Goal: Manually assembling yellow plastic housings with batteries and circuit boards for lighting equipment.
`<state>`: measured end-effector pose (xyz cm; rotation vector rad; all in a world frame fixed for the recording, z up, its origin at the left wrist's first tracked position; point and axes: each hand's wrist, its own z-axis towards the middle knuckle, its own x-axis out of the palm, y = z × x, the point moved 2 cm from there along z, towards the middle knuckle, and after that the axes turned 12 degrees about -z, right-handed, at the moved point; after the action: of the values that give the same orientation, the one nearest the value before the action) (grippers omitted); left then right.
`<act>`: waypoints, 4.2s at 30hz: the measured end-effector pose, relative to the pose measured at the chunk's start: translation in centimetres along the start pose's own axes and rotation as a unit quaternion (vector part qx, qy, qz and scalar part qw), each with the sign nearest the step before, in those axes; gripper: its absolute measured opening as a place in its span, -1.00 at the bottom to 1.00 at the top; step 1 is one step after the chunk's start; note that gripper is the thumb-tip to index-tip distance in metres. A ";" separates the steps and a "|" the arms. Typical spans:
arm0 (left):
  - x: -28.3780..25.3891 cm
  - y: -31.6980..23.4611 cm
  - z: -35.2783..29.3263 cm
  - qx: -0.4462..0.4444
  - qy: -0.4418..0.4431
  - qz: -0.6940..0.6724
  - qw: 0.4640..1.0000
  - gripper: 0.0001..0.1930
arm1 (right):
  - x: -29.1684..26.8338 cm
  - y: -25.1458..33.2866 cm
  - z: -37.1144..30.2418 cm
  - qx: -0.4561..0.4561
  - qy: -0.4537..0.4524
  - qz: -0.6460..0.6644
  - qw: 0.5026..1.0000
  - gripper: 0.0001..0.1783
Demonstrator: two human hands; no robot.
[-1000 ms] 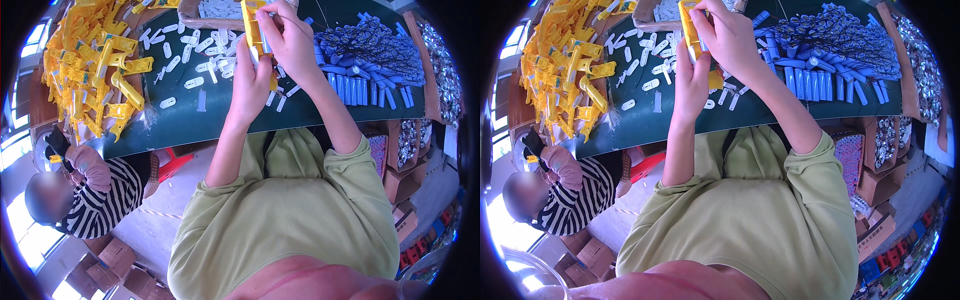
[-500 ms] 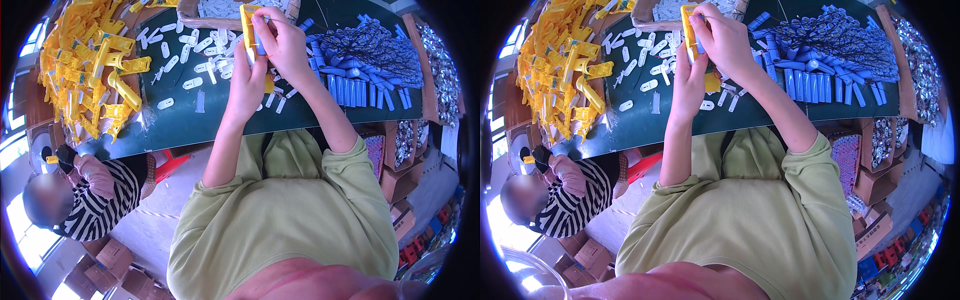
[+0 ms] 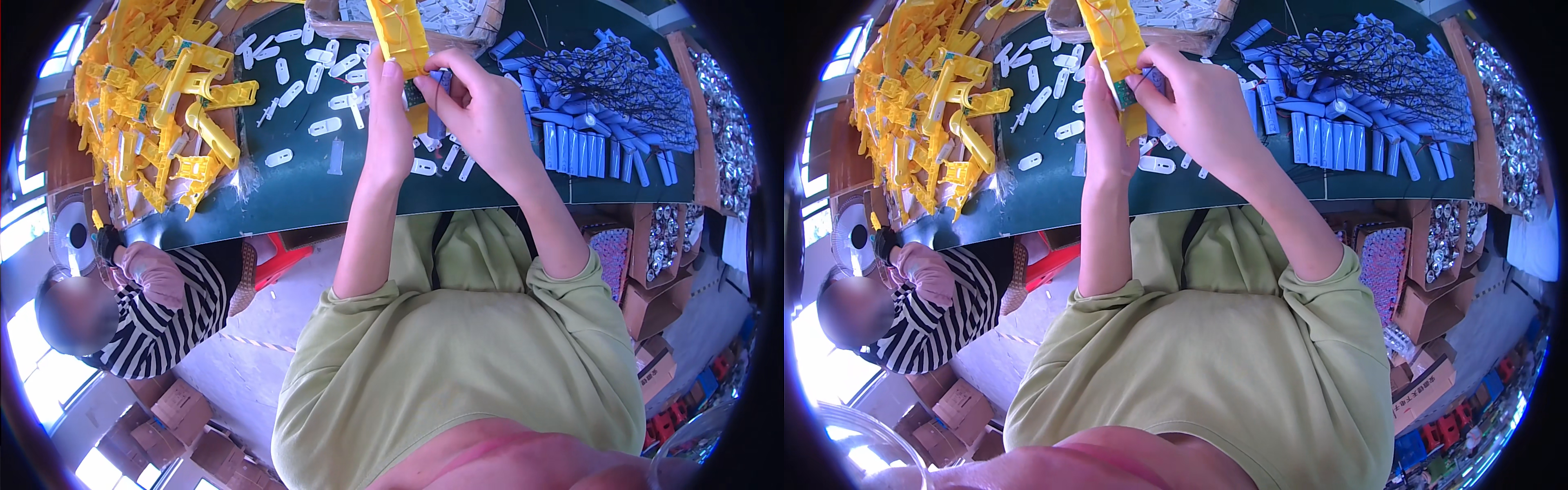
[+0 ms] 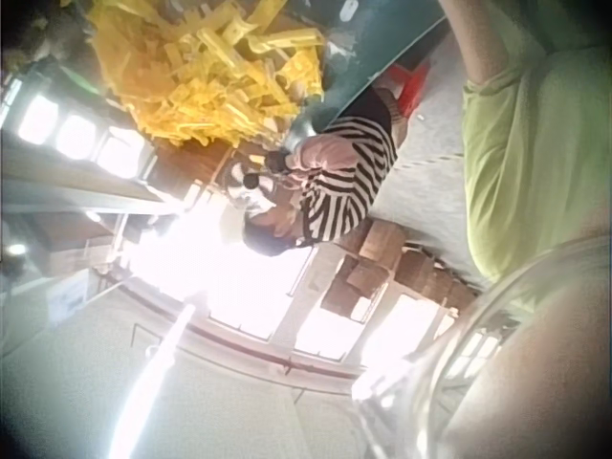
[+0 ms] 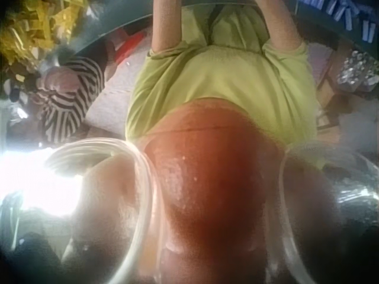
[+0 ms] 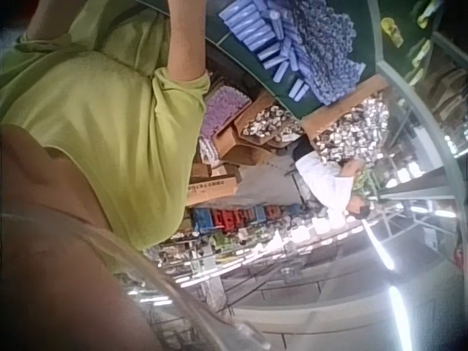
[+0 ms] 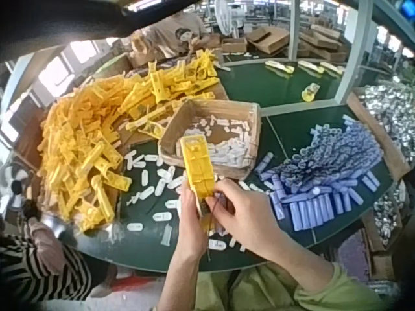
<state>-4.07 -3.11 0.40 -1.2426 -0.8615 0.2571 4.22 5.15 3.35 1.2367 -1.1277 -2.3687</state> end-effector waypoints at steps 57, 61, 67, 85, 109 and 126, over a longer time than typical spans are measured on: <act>-0.8 1.5 1.1 -0.041 0.031 -0.047 0.998 -0.68 | 1.5 -2.4 6.9 -0.049 -0.087 -0.206 0.973 -0.39; -4.1 -1.7 0.0 -0.053 -0.056 -0.106 0.991 -0.72 | -1.2 -1.0 10.7 -0.233 0.068 0.050 0.969 -0.54; -5.3 -2.0 0.5 -0.041 -0.093 -0.151 0.983 -0.72 | 2.5 -7.9 19.5 -0.149 0.275 -0.272 0.910 -0.72; -6.2 -0.8 0.6 -0.087 -0.091 -0.091 0.988 -0.58 | 2.7 -9.5 20.8 -0.240 0.280 -0.226 0.902 -0.77; -6.0 -0.4 0.5 -0.096 -0.078 -0.071 0.990 -0.56 | 0.7 -9.4 19.5 -0.355 0.225 -0.382 0.823 -0.82; -1.3 -2.8 -2.1 -0.014 0.050 0.021 0.998 -0.54 | -3.4 0.1 8.7 -0.134 0.157 0.150 0.967 -0.57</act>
<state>-4.24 -6.36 2.28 -1.2908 -0.7552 0.2152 -0.50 11.38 8.41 1.1940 -0.7996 -1.9404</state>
